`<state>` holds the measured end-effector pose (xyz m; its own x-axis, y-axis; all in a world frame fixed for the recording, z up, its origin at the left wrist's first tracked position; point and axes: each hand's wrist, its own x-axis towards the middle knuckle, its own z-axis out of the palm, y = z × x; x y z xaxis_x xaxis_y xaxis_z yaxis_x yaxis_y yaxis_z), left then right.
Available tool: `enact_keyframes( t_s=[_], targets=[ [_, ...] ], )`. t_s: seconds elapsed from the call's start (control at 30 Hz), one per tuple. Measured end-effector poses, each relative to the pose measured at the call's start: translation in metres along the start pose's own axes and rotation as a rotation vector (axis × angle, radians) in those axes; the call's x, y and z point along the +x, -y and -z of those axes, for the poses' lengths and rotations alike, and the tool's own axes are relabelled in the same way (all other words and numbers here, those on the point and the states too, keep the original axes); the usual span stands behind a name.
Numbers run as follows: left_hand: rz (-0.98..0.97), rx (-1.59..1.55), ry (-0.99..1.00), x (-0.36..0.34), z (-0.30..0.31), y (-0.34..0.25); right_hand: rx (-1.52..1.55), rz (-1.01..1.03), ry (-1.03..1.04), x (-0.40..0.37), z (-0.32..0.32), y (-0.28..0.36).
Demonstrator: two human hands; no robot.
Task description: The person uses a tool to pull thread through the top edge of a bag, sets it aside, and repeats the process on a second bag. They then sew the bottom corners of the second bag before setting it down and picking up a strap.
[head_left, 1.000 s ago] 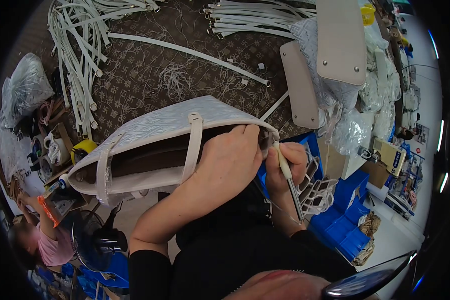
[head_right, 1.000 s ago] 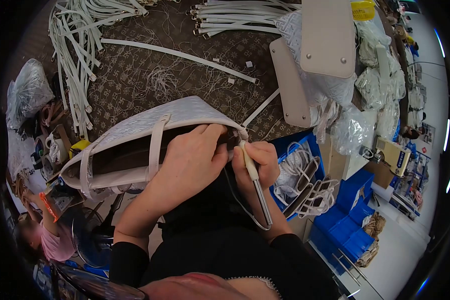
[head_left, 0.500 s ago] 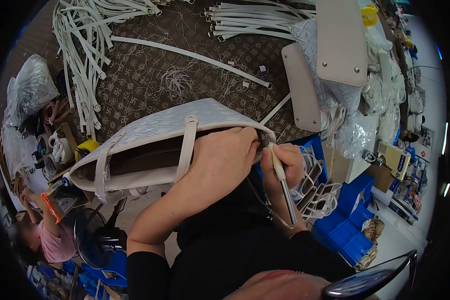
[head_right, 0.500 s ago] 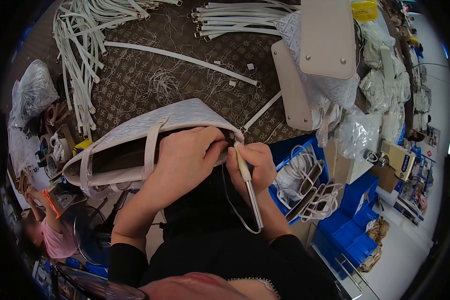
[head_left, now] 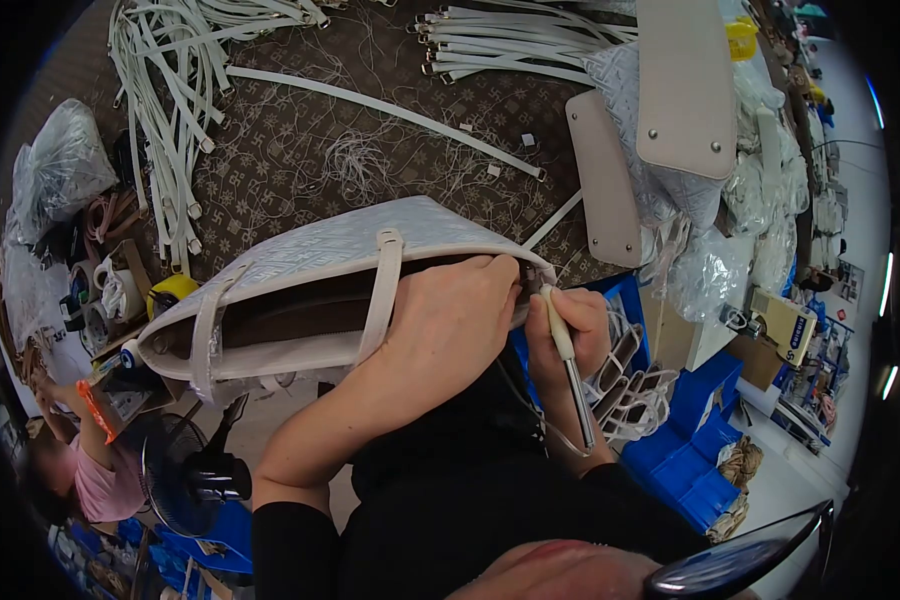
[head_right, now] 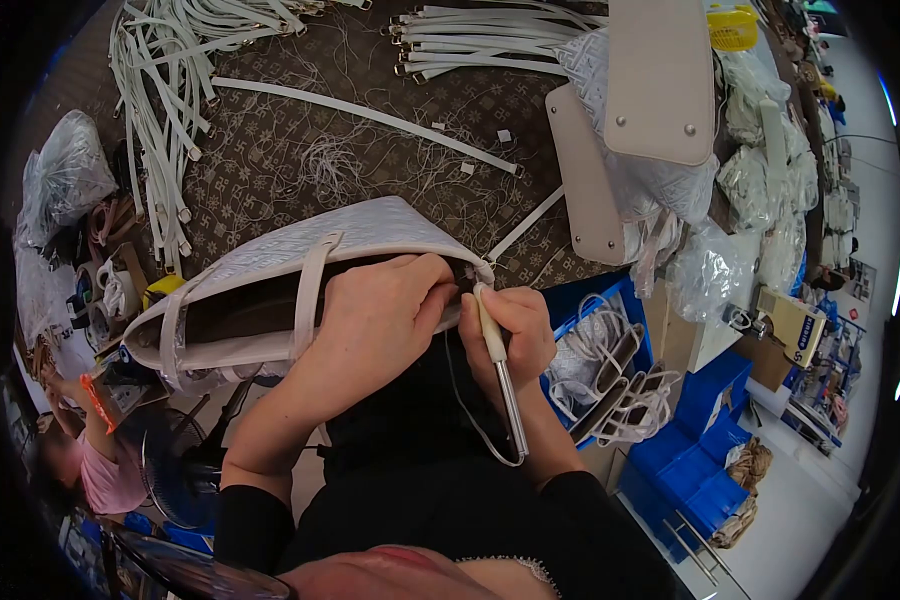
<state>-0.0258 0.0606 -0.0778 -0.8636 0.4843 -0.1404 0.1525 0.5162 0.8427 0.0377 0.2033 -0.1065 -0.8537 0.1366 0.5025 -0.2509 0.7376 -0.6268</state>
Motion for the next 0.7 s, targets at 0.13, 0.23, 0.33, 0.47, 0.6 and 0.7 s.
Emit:
enact_keyframes(
  t_s=[0.13, 0.23, 0.33, 0.47, 0.6, 0.7],
  targets=[
    [-0.009, 0.005, -0.005, -0.0002, -0.0002, 0.0, -0.015, 0.01, -0.002, 0.001, -0.0001, 0.0004],
    [-0.007, 0.002, 0.007, -0.0004, 0.0002, 0.0004, -0.013, -0.009, -0.002, 0.0, -0.0002, 0.0009],
    [-0.014, -0.012, 0.001, -0.0006, 0.0004, 0.0007, -0.011, -0.01, -0.006, -0.0009, -0.0007, 0.0001],
    [-0.006, -0.018, 0.012, -0.0004, 0.0007, 0.0004, -0.009, -0.015, -0.006, 0.0004, -0.0009, 0.0018],
    [-0.007, -0.021, 0.017, -0.0008, 0.001, 0.0002, -0.021, -0.006, -0.005, 0.0019, -0.0009, 0.0024],
    [-0.011, -0.022, 0.014, -0.0008, 0.0005, 0.0009, -0.031, -0.003, -0.003, 0.0025, -0.0009, 0.003]
  ],
)
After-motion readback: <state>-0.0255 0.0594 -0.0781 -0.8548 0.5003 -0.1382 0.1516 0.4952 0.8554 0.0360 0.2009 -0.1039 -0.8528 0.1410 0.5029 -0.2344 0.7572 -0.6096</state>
